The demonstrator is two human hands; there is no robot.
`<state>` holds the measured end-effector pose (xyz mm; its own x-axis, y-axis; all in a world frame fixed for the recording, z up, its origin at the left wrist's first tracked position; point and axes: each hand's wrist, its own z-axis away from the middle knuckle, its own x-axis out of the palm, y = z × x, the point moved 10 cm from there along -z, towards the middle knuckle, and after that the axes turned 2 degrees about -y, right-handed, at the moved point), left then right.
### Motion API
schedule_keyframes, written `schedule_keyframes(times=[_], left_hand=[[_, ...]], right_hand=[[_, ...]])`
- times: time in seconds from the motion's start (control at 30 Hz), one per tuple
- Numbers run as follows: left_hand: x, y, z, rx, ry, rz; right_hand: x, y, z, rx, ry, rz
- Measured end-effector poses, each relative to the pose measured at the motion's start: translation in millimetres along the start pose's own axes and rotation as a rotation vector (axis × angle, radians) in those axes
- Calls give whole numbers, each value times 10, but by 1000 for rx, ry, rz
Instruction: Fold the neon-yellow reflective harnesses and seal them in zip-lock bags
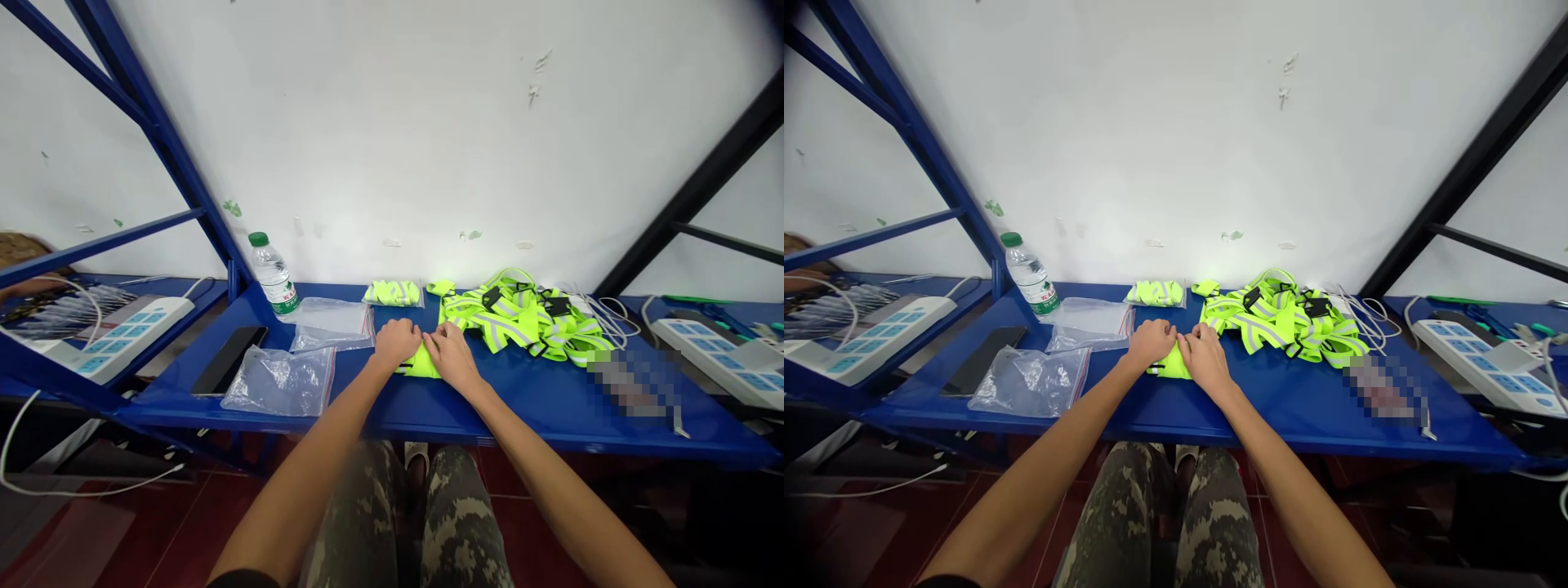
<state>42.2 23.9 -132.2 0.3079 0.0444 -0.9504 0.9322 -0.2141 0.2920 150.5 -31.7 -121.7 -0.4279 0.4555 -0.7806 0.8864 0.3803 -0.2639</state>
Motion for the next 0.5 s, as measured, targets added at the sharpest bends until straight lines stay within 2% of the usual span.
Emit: schedule_keyframes(times=[0.1, 0.17, 0.3, 0.5], left_hand=[[-65, 50, 47, 60, 112, 14], [-82, -1, 66, 20, 153, 32], [-35, -178, 60, -123, 146, 57], [17, -234, 24, -97, 148, 183]], right_hand=[[135, 12, -23, 18, -74, -76], [205, 44, -45, 48, -122, -98], [253, 89, -54, 89, -182, -157], [252, -34, 27, 15, -263, -223]])
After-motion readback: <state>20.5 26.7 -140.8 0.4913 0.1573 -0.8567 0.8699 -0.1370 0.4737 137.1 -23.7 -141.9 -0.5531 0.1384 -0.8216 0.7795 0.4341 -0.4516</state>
